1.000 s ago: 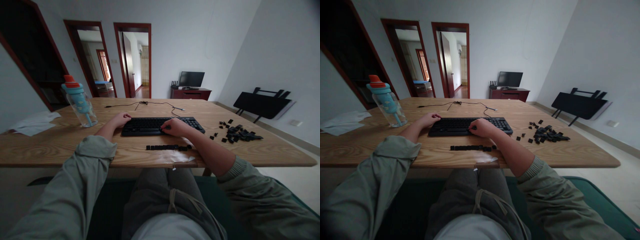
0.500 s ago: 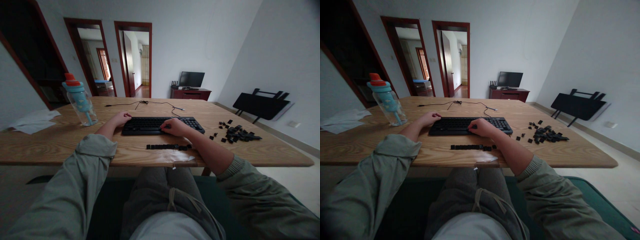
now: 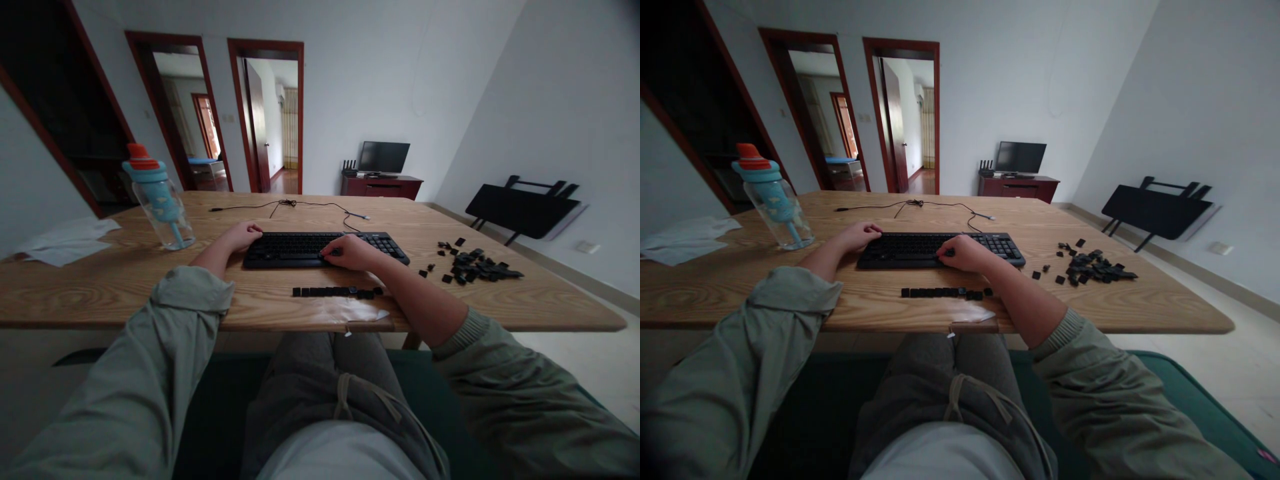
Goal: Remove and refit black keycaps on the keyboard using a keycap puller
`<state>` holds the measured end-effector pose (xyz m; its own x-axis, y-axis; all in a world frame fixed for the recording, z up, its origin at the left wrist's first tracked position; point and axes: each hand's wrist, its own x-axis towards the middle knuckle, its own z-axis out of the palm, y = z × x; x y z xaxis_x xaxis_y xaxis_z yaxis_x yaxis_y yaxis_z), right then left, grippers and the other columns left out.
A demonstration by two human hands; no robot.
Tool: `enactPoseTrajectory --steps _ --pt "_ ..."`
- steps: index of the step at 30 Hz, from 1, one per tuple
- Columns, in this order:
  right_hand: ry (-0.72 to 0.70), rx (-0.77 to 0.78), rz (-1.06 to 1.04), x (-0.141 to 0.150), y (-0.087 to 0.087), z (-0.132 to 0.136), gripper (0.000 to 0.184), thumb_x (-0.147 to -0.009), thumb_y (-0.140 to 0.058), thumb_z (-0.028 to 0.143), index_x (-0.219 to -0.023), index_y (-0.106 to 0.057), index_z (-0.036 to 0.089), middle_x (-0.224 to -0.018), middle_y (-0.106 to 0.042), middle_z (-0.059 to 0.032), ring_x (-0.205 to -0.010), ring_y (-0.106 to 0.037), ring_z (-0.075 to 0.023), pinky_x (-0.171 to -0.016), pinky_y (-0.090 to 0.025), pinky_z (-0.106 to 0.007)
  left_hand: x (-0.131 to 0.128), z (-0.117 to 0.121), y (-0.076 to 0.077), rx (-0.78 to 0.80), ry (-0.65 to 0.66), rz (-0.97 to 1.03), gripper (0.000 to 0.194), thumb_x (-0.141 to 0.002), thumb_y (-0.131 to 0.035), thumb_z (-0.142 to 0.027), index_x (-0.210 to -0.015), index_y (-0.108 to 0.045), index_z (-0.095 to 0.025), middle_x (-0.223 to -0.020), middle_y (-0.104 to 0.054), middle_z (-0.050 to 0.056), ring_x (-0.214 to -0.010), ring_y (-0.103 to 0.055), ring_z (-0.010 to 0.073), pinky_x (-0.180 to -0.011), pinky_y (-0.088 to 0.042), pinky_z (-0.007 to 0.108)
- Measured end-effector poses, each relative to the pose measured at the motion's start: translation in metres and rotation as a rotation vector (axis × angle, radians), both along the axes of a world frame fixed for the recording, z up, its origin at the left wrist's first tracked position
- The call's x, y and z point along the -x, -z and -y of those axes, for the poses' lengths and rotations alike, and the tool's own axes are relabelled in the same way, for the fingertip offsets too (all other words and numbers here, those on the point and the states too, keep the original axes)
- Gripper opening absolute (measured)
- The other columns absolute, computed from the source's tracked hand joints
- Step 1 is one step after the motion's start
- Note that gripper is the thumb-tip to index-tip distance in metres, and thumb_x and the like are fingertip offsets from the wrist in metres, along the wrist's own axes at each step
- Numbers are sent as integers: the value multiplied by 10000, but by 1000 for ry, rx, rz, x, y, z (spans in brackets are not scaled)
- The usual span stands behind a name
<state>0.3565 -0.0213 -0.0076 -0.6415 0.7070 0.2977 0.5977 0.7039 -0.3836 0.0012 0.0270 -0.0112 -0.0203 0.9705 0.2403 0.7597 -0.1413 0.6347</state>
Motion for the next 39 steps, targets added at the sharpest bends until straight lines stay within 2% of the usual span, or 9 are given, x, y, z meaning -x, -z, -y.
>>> enactPoseTrajectory --steps 4,8,10,12,15,18,21,33,39 --pt "-13 62 -131 1 0 -1 170 -820 -690 233 -956 -786 198 -918 -782 -43 -811 -692 -173 -781 -523 -296 1 -2 1 -1 -5 0 163 -659 -640 -306 -775 -693 -204 -820 -740 60 -854 -686 268 -848 -545 380" --pt "37 315 -493 3 -2 -3 193 -781 -716 326 -893 -700 169 -748 -691 -6 -636 -577 -115 -580 -445 -241 -3 6 -5 -13 -4 -86 206 -689 -628 -299 -841 -720 -195 -852 -726 64 -843 -676 259 -828 -538 357" --pt "79 462 -646 3 -5 -3 256 -755 -731 397 -871 -653 182 -698 -639 25 -526 -466 -80 -470 -345 -215 -14 19 -14 -152 -2 -184 249 -719 -620 -282 -912 -742 -184 -925 -719 83 -879 -668 262 -859 -527 361" --pt "90 592 -778 3 -7 -3 303 -731 -747 427 -870 -610 195 -731 -643 30 -465 -357 -50 -410 -246 -202 -36 37 -24 -403 23 -278 285 -780 -598 -285 -997 -749 -178 -1054 -699 108 -965 -653 271 -921 -504 380" --pt "38 729 -902 4 -8 -2 339 -710 -781 407 -884 -576 200 -843 -686 14 -440 -271 -23 -381 -165 -190 -81 63 -35 -579 242 -367 266 -849 -593 -315 -1031 -743 -193 -1054 -688 84 -975 -647 238 -904 -506 354" --pt "13 782 -937 6 -9 1 339 -717 -789 412 -872 -581 194 -759 -638 39 -430 -253 -21 -368 -135 -186 -119 76 -34 -648 389 -404 241 -875 -623 -339 -1040 -748 -215 -1001 -688 67 -963 -646 221 -870 -508 340" --pt "9 799 -938 8 -11 5 335 -713 -791 417 -858 -601 183 -649 -543 66 -428 -262 -27 -365 -138 -185 -135 77 -29 -684 375 -414 217 -885 -632 -319 -1032 -754 -217 -990 -690 63 -916 -648 210 -813 -505 337" --pt "-93 846 -905 8 -10 4 339 -714 -814 410 -836 -587 189 -720 -579 41 -471 -279 -37 -405 -129 -207 -135 75 -26 -767 344 -407 184 -931 -587 -286 -963 -756 -220 -965 -678 70 -876 -644 186 -752 -496 313" --pt "-125 838 -884 8 -9 5 367 -692 -836 421 -827 -579 195 -588 -390 106 -460 -260 -44 -418 -139 -212 -135 75 -24 -727 380 -352 210 -888 -633 -332 -1019 -750 -216 -1008 -682 67 -905 -650 196 -796 -508 325"
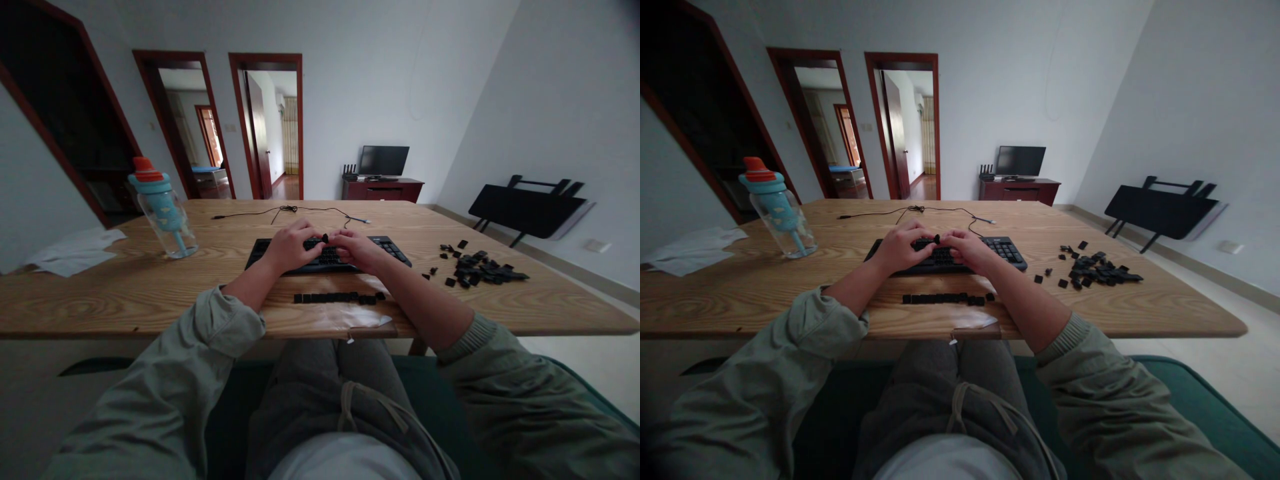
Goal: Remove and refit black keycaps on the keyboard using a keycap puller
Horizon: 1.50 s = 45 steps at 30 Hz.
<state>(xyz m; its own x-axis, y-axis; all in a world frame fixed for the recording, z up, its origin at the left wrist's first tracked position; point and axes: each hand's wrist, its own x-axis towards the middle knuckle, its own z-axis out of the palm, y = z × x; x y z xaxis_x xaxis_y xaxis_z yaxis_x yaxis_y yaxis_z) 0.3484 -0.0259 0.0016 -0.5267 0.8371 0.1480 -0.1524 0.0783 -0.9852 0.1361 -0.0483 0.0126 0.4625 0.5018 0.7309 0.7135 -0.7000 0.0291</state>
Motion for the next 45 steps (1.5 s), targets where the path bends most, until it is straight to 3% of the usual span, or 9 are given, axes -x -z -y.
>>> enactPoseTrajectory --steps 10,13,16,19,21,26,35,45 --pt "80 -99 85 6 -2 3 385 -671 -808 430 -888 -585 204 -561 -420 113 -449 -267 -55 -425 -174 -211 -8 -2 2 11 -24 14 130 -844 -644 -300 -905 -703 -202 -959 -671 71 -873 -637 209 -775 -503 343" --pt "128 -240 172 5 -1 0 329 -684 -775 401 -873 -600 197 -626 -527 78 -495 -383 -70 -463 -291 -217 -9 -3 4 36 -40 -35 135 -806 -663 -291 -908 -682 -204 -966 -667 74 -873 -634 222 -766 -505 354" --pt "161 -468 309 -1 1 -3 215 -710 -732 321 -846 -638 184 -753 -641 17 -642 -536 -112 -602 -426 -249 -4 -6 3 86 -6 -70 158 -817 -645 -306 -927 -682 -199 -968 -678 79 -884 -636 231 -779 -507 365" --pt "170 -717 627 -9 4 -5 148 -727 -699 216 -869 -717 176 -789 -699 -11 -714 -592 -147 -701 -458 -278 9 -9 0 172 -10 19 171 -844 -605 -311 -923 -690 -186 -950 -694 73 -853 -638 215 -774 -506 354" --pt "161 -800 796 -13 5 -5 186 -758 -685 196 -929 -756 186 -785 -718 -12 -703 -608 -153 -713 -460 -279 18 -13 -1 237 -41 107 173 -845 -584 -300 -906 -693 -180 -928 -701 65 -811 -635 198 -748 -502 339" --pt "138 -853 844 -12 7 -3 224 -834 -665 251 -1018 -779 191 -822 -747 -21 -696 -628 -152 -710 -474 -271 30 -20 1 328 -85 139 188 -814 -585 -305 -866 -712 -177 -895 -718 64 -792 -633 202 -729 -492 339" --pt "107 -920 866 -9 7 -2 210 -862 -650 230 -1008 -799 205 -958 -788 -40 -791 -689 -175 -777 -500 -281 28 -24 6 345 -37 68 215 -826 -585 -311 -884 -741 -174 -848 -723 52 -782 -632 195 -709 -481 317" --pt "90 -995 921 -6 4 0 232 -863 -627 212 -1005 -805 170 -951 -786 -63 -765 -674 -177 -728 -478 -265 13 -14 6 417 151 -208 284 -877 -623 -300 -1062 -802 -179 -982 -728 74 -845 -657 178 -792 -488 284"
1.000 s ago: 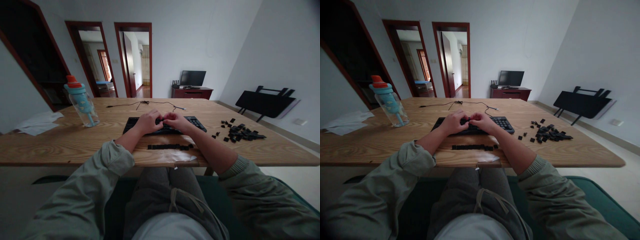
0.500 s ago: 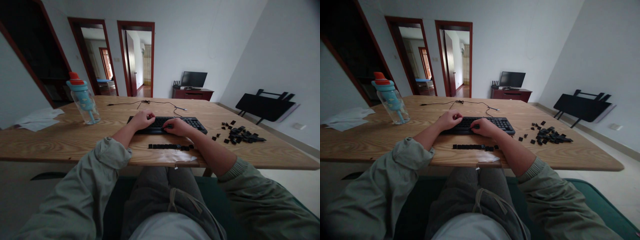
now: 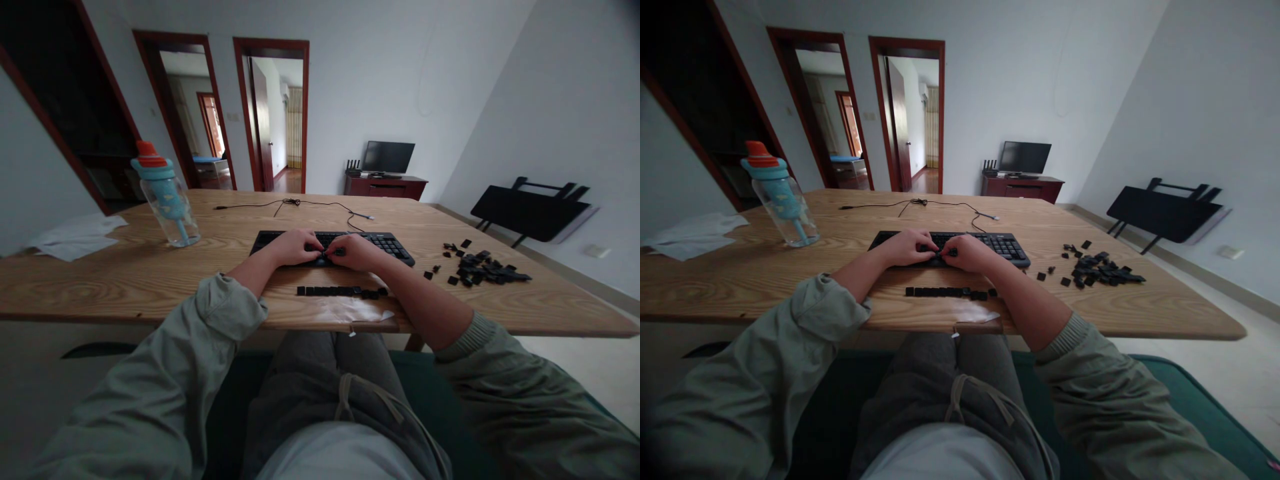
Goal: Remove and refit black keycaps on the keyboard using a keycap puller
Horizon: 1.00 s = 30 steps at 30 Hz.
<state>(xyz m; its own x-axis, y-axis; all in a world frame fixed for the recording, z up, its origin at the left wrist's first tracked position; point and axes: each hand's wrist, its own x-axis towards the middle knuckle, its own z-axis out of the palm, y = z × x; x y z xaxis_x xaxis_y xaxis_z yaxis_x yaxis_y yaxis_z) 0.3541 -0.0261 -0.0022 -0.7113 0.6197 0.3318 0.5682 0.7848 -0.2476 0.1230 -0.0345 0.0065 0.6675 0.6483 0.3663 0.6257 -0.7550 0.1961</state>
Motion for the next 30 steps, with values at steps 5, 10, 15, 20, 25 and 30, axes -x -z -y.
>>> enactPoseTrajectory --steps 5,10,15,20,25,30 --pt "13 -10 21 -1 1 -1 243 -870 -617 230 -1012 -807 179 -932 -784 -61 -746 -663 -171 -709 -466 -260 -1 -1 2 13 12 -37 277 -871 -633 -259 -1072 -808 -184 -995 -736 74 -859 -664 179 -802 -488 278" --pt "3 -13 75 0 -2 1 243 -889 -595 232 -988 -809 171 -954 -778 -70 -744 -656 -168 -702 -461 -257 -2 2 0 31 5 -76 311 -843 -633 -214 -1100 -807 -232 -998 -731 50 -859 -663 166 -803 -484 255" --pt "30 -74 122 5 -4 6 225 -887 -607 232 -962 -810 174 -971 -777 -76 -749 -662 -175 -696 -456 -264 -6 2 -1 -18 12 -144 276 -850 -625 -234 -1043 -820 -210 -961 -726 63 -822 -655 175 -770 -483 267" --pt "-28 -124 110 6 1 6 222 -864 -609 188 -960 -807 163 -1028 -771 -98 -859 -690 -201 -758 -482 -268 -9 5 -1 -69 17 -202 234 -836 -628 -224 -954 -827 -187 -973 -733 77 -824 -661 185 -783 -491 278" --pt "-50 -94 -60 -1 5 0 263 -851 -629 206 -1055 -792 180 -1040 -767 -79 -908 -691 -205 -863 -500 -304 4 4 -2 -44 -16 -54 355 -847 -611 -242 -1156 -783 -218 -1023 -736 55 -880 -668 181 -809 -496 270" --pt "-8 -103 -62 -4 0 4 290 -812 -635 170 -1050 -800 176 -1031 -735 -87 -857 -665 -196 -832 -498 -309 18 -2 -3 -5 -123 94 336 -828 -633 -269 -1110 -799 -193 -970 -724 55 -783 -642 159 -745 -494 263"
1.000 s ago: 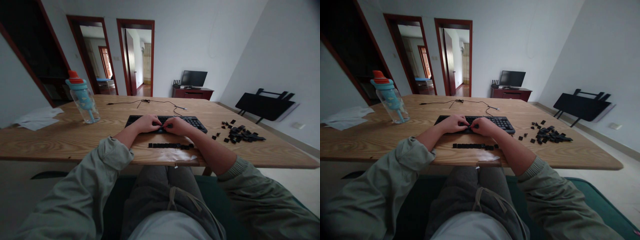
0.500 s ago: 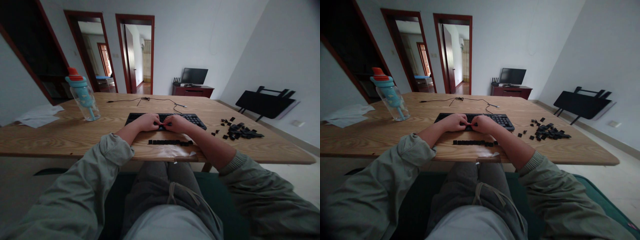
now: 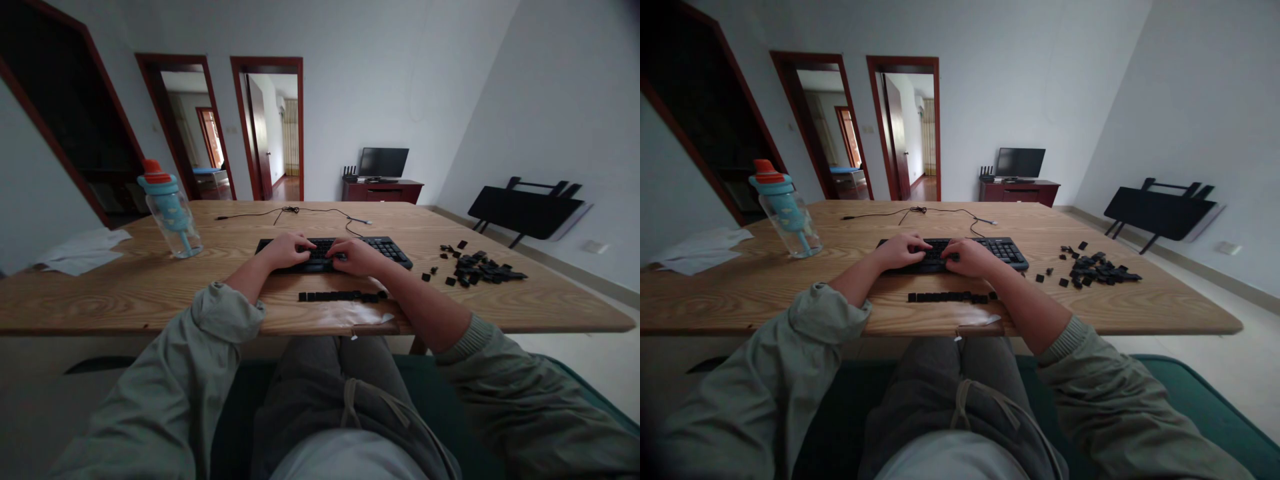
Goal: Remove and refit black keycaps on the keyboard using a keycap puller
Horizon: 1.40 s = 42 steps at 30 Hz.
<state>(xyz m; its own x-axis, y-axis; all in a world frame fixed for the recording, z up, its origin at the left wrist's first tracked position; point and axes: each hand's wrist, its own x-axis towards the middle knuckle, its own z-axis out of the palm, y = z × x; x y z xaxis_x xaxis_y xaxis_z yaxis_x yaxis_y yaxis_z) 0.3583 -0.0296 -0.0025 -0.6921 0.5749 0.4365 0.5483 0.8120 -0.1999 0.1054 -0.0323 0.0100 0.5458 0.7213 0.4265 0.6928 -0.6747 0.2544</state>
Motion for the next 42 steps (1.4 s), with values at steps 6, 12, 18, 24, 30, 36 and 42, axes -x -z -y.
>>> enactPoseTrajectory --steps 6,12,18,24,30,36,42 --pt "-5 18 128 3 -2 6 254 -819 -628 187 -992 -814 175 -986 -721 -87 -817 -643 -181 -774 -481 -278 1 -4 -1 -8 2 37 301 -826 -619 -254 -1049 -809 -187 -936 -725 49 -769 -626 150 -758 -494 264" --pt "34 80 84 5 -4 5 260 -806 -639 210 -1024 -777 176 -941 -735 -68 -786 -631 -181 -737 -467 -281 2 -3 -3 -6 -47 28 274 -810 -623 -266 -995 -802 -172 -913 -742 47 -790 -626 162 -779 -501 273" --pt "346 165 -308 -36 -23 -18 273 -892 -579 297 -1022 -760 139 -888 -753 -77 -725 -623 -175 -689 -477 -290 11 -5 -6 3 -140 106 275 -822 -607 -279 -980 -795 -155 -890 -757 56 -777 -635 169 -767 -508 281" --pt "475 317 -13 -60 -16 -29 343 -801 -745 473 -966 -751 173 -853 -755 -85 -685 -634 -187 -614 -460 -288 14 -10 -3 26 -155 109 274 -818 -601 -272 -970 -795 -153 -892 -763 61 -788 -641 172 -780 -512 285" --pt "397 290 -37 -42 -17 -18 156 -788 -718 333 -802 -695 179 -724 -691 -26 -637 -588 -155 -577 -412 -274 11 -8 -3 70 -149 116 280 -824 -602 -292 -974 -789 -148 -871 -762 53 -772 -645 171 -759 -505 288" --pt "155 522 -618 -13 -22 1 177 -823 -632 305 -956 -557 214 -681 -572 27 -469 -495 -116 -415 -401 -255 -5 6 -4 171 5 126 347 -855 -641 -440 -1002 -785 -161 -774 -725 29 -671 -594 141 -631 -453 260" --pt "161 712 -852 11 -14 6 252 -842 -651 301 -964 -437 250 -651 -549 57 -466 -576 -133 -443 -518 -272 -20 14 -4 198 45 111 357 -842 -679 -465 -993 -794 -163 -758 -719 29 -666 -594 141 -612 -438 256"
